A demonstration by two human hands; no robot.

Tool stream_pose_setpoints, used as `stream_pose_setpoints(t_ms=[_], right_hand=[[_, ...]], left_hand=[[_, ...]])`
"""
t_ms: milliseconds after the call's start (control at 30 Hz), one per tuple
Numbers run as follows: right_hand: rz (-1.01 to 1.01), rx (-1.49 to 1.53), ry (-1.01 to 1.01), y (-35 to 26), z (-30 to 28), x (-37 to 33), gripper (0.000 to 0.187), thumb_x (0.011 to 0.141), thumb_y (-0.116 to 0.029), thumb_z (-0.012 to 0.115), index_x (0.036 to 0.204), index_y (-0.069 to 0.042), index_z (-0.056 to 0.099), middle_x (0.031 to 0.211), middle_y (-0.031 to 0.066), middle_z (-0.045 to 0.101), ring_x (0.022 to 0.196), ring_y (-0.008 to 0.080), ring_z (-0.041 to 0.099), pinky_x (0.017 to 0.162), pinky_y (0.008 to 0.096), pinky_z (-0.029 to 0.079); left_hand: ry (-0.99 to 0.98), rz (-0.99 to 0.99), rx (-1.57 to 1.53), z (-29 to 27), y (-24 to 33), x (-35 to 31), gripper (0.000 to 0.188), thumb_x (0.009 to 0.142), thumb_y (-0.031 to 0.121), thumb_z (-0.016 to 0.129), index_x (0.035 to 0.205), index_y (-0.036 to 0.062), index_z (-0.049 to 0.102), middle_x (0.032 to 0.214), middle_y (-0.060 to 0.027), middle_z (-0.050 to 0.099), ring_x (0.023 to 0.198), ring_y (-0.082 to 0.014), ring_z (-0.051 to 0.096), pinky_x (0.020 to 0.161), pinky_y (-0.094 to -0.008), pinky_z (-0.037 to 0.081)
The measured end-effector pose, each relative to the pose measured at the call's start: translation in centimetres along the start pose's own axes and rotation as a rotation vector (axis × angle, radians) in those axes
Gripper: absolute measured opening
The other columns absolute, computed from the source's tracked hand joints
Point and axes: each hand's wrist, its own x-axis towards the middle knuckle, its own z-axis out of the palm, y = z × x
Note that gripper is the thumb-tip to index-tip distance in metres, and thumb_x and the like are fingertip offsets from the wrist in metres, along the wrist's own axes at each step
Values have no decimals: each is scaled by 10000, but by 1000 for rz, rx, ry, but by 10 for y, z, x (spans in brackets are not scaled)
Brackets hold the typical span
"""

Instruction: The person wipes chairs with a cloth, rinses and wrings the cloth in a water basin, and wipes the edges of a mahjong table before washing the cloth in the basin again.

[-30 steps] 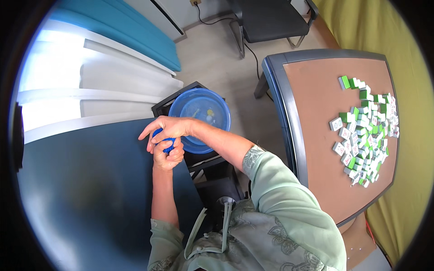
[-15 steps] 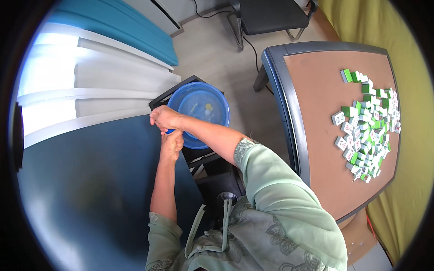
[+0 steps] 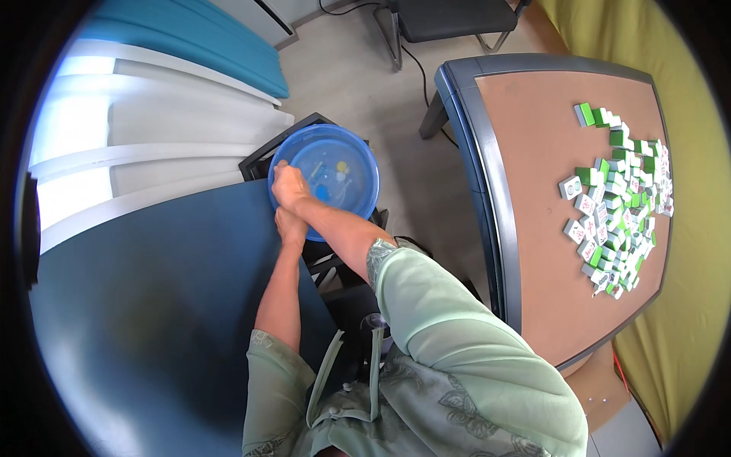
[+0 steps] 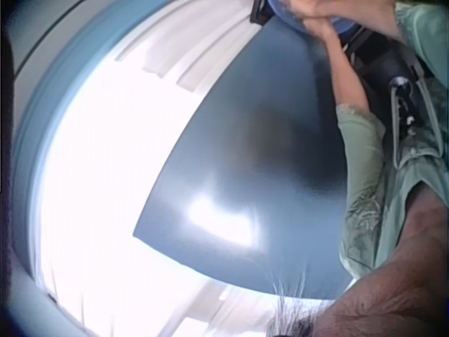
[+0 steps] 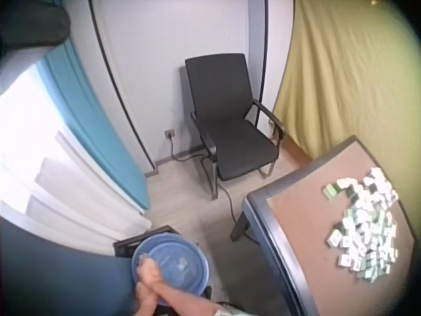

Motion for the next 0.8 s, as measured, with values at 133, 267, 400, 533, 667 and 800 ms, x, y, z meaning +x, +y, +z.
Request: stream_pose_setpoints(t_ms=[133,267,400,533,667,800], right_hand=[[-4,40,59,12,-2,-4,220,931,-145,463,869,32,576,848,310,612,879,486,585,726,501,473],[28,54,41,17,-5,-5,224,931,-157,470,874,33,574,857,312,610,876,489,580,741,509,474],[-3,-31,38,2,-8,-8,257,944,-190,445,888,29,568,840,298,622,850,480,593,720,495,482],[-64,-27,-230,-40,-28,-20,327,952,-257,441,916,37,581,942,310,625,934,455,602,811,500,471],[-312,275,-498,-64,-46,-38,405,908,-341,528,1088,17,587,1061,267,605,1043,384,568,894,446,443],[-625,-155,-534,-47,-33,-86,506,883,-357,566,1257,-18,531,1162,198,557,1131,347,505,974,431,399]], left_hand=[[0,-14,102,4,5,-7,335,759,282,653,964,17,665,914,-237,669,923,-413,632,776,-507,499],[-13,0,180,6,4,-5,340,756,290,653,974,29,663,914,-231,671,910,-410,635,773,-512,497],[37,16,125,7,2,-3,354,764,298,658,955,-1,660,904,-248,668,895,-401,645,759,-503,495],[118,18,-498,3,-11,-2,327,772,271,669,854,-45,647,779,-156,688,730,-260,673,636,-421,489],[6,-103,-1180,-34,1,-27,128,817,93,640,939,70,612,779,-2,586,629,-96,511,543,-273,394],[-48,164,-1020,-57,-33,-62,303,836,49,579,1133,60,519,1002,-8,563,837,-114,545,674,-294,455]])
